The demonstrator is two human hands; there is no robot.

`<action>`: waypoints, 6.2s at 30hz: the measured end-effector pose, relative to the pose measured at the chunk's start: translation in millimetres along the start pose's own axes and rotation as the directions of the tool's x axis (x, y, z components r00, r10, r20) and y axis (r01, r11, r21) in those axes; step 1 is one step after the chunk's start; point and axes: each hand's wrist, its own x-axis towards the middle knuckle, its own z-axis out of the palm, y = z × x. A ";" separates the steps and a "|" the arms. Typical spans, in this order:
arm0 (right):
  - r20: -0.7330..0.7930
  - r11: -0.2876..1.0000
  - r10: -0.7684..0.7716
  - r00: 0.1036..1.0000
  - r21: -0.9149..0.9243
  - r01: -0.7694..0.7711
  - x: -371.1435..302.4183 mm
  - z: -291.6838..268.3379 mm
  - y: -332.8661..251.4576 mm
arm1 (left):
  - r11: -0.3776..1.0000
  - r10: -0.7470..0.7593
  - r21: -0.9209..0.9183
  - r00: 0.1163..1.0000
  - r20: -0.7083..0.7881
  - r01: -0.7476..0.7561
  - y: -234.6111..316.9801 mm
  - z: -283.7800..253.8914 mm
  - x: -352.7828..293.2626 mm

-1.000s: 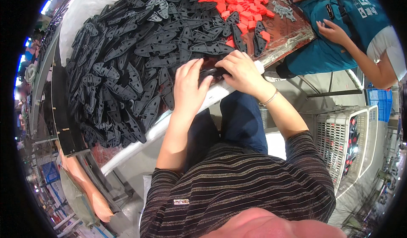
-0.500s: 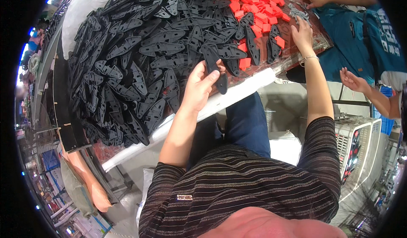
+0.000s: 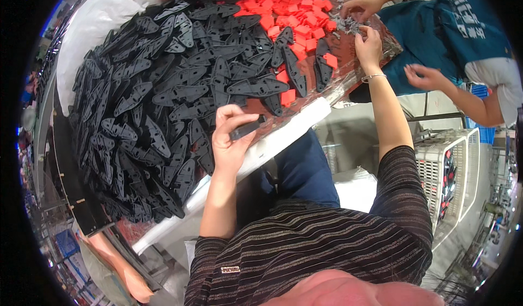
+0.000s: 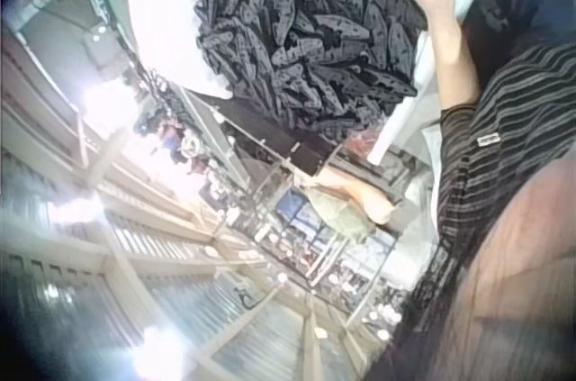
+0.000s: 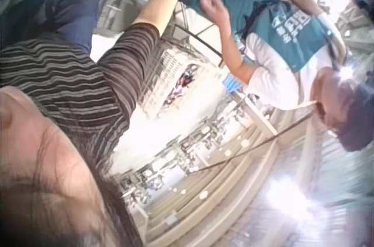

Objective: The person repeatedly picks up black plastic components and red plastic components from a table, snaps them together by hand, and places the assembled units back on the table. The process is repeated continuously.

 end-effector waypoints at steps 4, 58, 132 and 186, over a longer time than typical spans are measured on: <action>0.023 0.989 0.058 0.998 -0.137 -0.055 9.3 6.7 38.1 | 0.937 -0.184 -0.298 0.983 0.026 0.183 -1.1 4.7 -4.4; 0.289 0.085 -0.069 0.955 0.955 -0.283 -229.7 -105.4 -252.4 | 0.647 -0.458 -0.744 0.865 -0.205 0.167 48.6 32.1 -50.2; 0.488 0.563 -0.342 0.803 0.791 -0.242 -201.5 -114.2 -241.2 | 0.734 -0.461 -0.591 0.885 -0.073 0.334 48.4 19.6 -51.3; 0.197 0.879 0.020 0.980 0.463 -0.111 -84.5 -38.1 -83.7 | 0.493 -0.072 0.791 0.923 -0.378 0.363 45.3 -58.5 -44.6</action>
